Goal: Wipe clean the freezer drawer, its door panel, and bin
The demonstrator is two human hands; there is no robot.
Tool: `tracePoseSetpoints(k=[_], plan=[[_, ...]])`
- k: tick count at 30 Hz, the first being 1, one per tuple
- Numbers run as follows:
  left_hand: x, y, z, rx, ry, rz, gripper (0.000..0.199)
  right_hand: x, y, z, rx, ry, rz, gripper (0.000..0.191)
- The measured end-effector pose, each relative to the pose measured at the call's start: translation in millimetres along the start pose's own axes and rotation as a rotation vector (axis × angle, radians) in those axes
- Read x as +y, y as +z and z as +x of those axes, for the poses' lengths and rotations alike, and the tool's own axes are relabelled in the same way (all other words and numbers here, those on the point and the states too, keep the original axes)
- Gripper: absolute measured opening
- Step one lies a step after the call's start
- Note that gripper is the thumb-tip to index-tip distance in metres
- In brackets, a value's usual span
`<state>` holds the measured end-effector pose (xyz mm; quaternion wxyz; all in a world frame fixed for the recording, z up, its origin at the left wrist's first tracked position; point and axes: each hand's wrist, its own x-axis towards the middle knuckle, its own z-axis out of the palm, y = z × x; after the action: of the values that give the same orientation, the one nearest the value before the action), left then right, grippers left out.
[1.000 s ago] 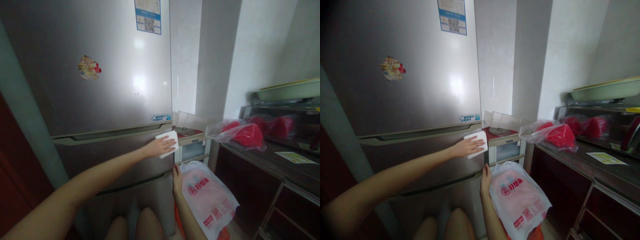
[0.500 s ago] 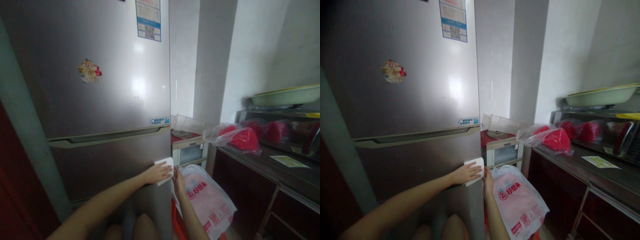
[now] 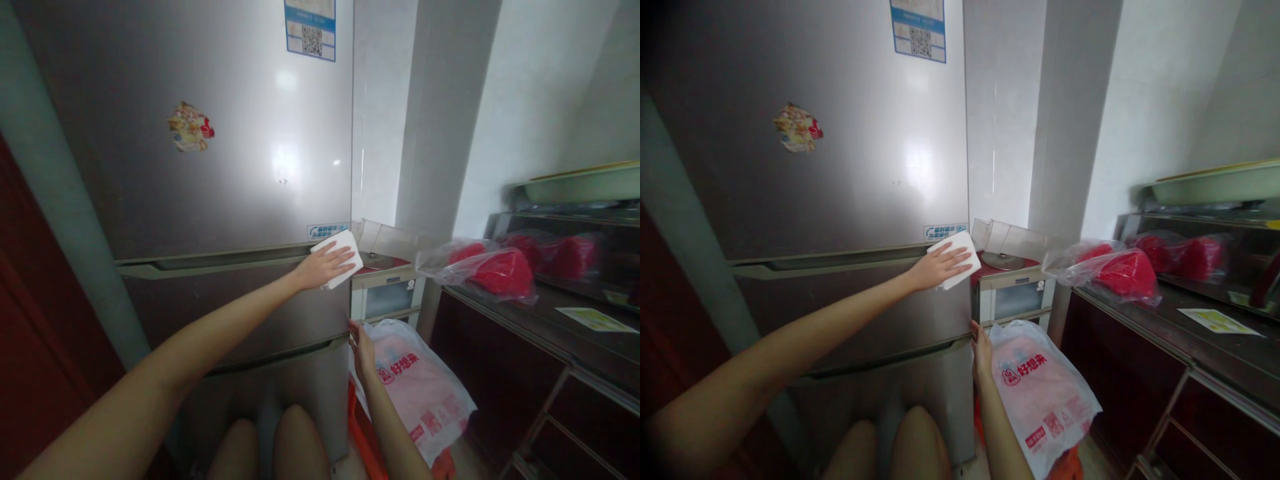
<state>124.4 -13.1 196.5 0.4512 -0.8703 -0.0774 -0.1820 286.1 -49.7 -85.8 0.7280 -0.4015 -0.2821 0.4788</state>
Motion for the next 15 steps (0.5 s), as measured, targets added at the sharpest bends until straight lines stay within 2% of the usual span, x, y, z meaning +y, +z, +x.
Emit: tracePoseSetpoints(k=[2,4,8,11,13,15], plan=[[4.8,5.4,-6.7,-0.003,-0.031,-0.006,0.039,-0.5,0.2,-0.7,0.005,-0.003,-0.015,0.054],[25.4,20.2,-20.9,-0.028,-0.012,-0.045,0.038,-1.0,0.4,-1.4,0.007,-0.005,-0.03,0.054],[92.8,60.1,-64.0,-0.063,0.155,-0.182,0.034,-2.4,1.0,-4.5,-0.006,-0.018,-0.042,0.052],[136.6,82.2,-97.4,-0.085,0.233,-0.261,0.029,-3.5,1.6,-6.7,-0.021,-0.031,-0.043,0.051],[151.1,88.9,-112.0,-0.071,0.257,-0.284,0.027,-3.7,2.2,-7.0,-0.013,-0.032,-0.047,0.051],[151.3,88.2,-115.4,-0.054,0.263,-0.292,0.027,-3.6,3.1,-6.6,-0.004,-0.032,-0.049,0.051]])
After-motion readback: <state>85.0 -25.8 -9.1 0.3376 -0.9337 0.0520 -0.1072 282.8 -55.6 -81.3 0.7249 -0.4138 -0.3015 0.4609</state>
